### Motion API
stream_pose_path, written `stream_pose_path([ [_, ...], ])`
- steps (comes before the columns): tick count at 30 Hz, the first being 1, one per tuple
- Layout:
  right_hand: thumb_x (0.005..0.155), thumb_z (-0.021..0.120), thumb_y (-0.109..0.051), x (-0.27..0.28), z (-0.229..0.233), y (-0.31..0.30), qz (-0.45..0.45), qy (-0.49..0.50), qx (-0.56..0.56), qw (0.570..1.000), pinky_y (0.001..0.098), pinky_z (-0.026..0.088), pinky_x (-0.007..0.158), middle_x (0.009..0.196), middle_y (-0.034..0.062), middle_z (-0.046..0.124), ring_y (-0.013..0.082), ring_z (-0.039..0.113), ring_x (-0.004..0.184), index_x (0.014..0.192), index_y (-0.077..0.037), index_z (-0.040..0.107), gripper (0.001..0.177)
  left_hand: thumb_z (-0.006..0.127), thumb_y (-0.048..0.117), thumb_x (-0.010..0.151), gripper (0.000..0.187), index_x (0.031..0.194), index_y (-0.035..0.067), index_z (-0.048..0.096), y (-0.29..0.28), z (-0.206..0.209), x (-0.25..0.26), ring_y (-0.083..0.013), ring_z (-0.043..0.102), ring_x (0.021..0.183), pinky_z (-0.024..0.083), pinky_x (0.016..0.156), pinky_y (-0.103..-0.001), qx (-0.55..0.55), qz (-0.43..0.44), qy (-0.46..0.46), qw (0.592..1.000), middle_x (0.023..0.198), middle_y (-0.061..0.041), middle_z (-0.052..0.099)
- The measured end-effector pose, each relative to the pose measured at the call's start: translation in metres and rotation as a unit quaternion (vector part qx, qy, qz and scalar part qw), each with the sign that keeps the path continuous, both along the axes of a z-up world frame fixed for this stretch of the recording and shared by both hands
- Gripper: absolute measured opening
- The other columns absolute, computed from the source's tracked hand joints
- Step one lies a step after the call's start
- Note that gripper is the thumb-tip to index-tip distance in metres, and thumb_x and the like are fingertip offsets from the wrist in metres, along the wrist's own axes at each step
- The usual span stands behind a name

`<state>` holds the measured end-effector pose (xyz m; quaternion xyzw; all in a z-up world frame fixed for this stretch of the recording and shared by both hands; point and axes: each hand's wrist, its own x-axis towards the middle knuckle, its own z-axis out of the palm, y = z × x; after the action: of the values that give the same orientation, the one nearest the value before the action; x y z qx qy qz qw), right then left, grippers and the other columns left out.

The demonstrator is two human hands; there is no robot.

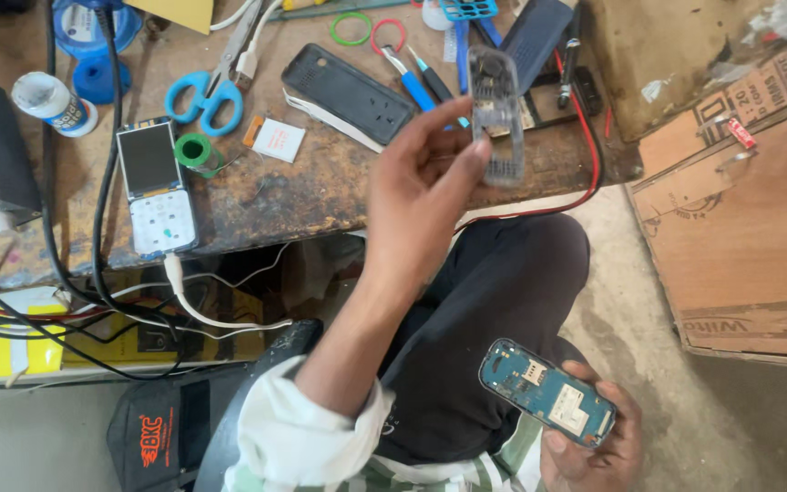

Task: The person disassembles a mobile phone, removes the screen and battery, then uses a soldering iron and tweezers to work on the motherboard. The person handles the phone casing, screen, battery, and circuit board throughout the process.

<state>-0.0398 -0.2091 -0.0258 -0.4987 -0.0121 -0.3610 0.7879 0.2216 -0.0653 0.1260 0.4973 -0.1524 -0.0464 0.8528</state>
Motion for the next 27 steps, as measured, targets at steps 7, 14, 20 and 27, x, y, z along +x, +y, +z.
stream_pose_path([
  [7, 0.078, 0.083, 0.012, -0.014, 0.015, 0.0, -0.035, 0.02, -0.014, 0.999, 0.0491, 0.055, 0.113, 0.141, 0.0334, 0.057, 0.0299, 0.066, 0.124, 0.143, -0.004, 0.056, 0.072, 0.077, 0.02, 0.088, 0.041, 0.124, 0.002, 0.069, -0.058, 0.002, 0.073, -0.0257, 0.079, 0.08, 0.062, 0.07, -0.034, 0.285, 0.152, -0.11, 0.94, 0.098, -0.013, 0.081],
  [14, 0.078, 0.083, 0.012, -0.007, 0.029, 0.004, -0.033, 0.051, -0.02, 0.998, 0.0464, 0.058, 0.107, 0.147, 0.0322, 0.055, 0.0303, 0.066, 0.127, 0.141, -0.006, 0.056, 0.071, 0.079, 0.024, 0.094, 0.032, 0.116, 0.002, 0.073, -0.027, 0.028, 0.05, -0.0411, 0.072, 0.097, 0.055, 0.083, -0.048, 0.437, 0.243, -0.276, 0.821, 0.101, -0.021, 0.076],
  [20, 0.08, 0.081, 0.012, 0.002, 0.049, 0.016, 0.004, 0.097, -0.016, 0.995, 0.0458, 0.058, 0.105, 0.15, 0.0319, 0.054, 0.0305, 0.066, 0.127, 0.144, -0.003, 0.053, 0.072, 0.07, 0.03, 0.106, 0.033, 0.131, 0.008, 0.068, 0.016, 0.04, -0.036, -0.0195, 0.079, 0.089, 0.066, 0.076, -0.03, 0.35, 0.077, -0.27, 0.894, 0.113, -0.01, 0.075],
  [27, 0.08, 0.078, 0.01, 0.012, 0.074, 0.017, 0.123, 0.205, -0.017, 0.971, 0.0438, 0.053, 0.107, 0.147, 0.0342, 0.054, 0.0319, 0.061, 0.13, 0.149, 0.002, 0.047, 0.076, 0.094, 0.044, 0.067, 0.097, 0.148, 0.009, 0.052, 0.076, -0.007, -0.103, -0.0326, 0.06, 0.133, 0.051, 0.108, -0.044, 0.351, -0.151, -0.298, 0.875, 0.143, -0.016, 0.06],
])
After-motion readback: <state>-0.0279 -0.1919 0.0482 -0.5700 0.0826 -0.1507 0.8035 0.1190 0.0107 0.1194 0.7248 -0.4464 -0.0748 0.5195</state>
